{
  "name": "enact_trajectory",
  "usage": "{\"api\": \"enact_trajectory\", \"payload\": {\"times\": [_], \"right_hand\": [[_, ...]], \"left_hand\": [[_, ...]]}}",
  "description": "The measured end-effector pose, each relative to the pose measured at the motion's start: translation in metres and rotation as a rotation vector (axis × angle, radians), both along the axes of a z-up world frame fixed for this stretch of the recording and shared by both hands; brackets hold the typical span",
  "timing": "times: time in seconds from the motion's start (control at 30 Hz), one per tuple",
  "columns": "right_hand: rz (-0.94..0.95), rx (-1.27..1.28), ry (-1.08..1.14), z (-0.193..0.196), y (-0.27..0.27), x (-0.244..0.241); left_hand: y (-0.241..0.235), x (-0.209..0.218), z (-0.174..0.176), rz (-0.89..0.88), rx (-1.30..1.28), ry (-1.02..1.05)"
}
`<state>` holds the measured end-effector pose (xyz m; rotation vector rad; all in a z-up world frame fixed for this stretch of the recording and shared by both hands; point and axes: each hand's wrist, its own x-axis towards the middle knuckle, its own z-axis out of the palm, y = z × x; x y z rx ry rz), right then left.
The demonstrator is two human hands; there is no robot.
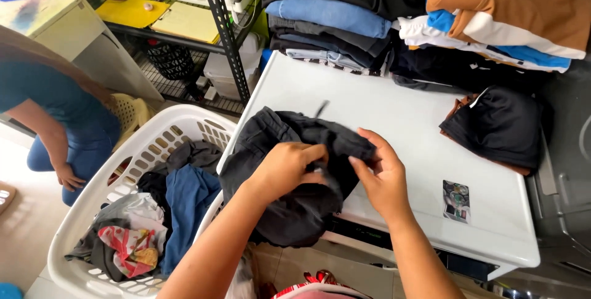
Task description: Folding various items of laundry and stacking them on a flat surface.
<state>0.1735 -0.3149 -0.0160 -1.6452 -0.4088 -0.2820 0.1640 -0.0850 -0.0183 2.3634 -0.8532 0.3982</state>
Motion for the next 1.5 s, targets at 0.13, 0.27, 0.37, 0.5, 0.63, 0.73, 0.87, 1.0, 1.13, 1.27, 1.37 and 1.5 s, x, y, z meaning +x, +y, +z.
{"api": "enact_trajectory", "payload": {"times": [0.13,0.27,0.37,0.5,0.63,0.73,0.87,1.0,1.13,1.27,1.37,1.5], "right_hand": [[0.153,0.026,-0.081,0.024,0.002,-0.017],[0.229,0.004,-0.089,0.038,-0.007,-0.028],[0.354,0.019,-0.016,0.058,-0.007,-0.037],[0.127,-0.264,-0.176,0.06,0.0,-0.036],[0.127,-0.347,-0.127,0.072,-0.017,-0.043],[0.146,-0.324,-0.037,0.074,-0.04,-0.049],[0.088,-0.179,0.084,0.053,-0.084,-0.046],[0.103,-0.222,0.16,0.068,-0.079,-0.048],[0.356,0.101,0.18,0.045,-0.054,-0.043],[0.511,0.207,0.155,0.032,-0.017,-0.037],[0.878,0.453,0.229,0.022,0.011,-0.029],[0.617,0.397,0.433,-0.035,0.057,-0.01]], "left_hand": [[-0.011,-0.004,0.043,0.188,0.025,-0.117],[-0.014,-0.015,0.058,0.258,0.024,-0.094],[-0.014,-0.014,0.058,0.3,0.047,-0.009],[-0.01,-0.016,0.058,0.229,-0.045,0.112],[0.012,-0.024,0.048,0.128,-0.064,0.205],[0.05,-0.023,0.027,0.171,0.12,0.026],[0.121,-0.023,-0.008,0.523,0.471,-0.171],[0.157,-0.059,0.016,0.455,0.256,-0.112],[0.166,-0.104,0.037,0.43,-0.139,0.041],[0.195,-0.147,0.023,0.637,-0.566,0.325],[0.217,-0.187,0.027,0.442,-0.806,0.297],[0.241,-0.228,0.034,0.027,-1.253,0.284]]}}
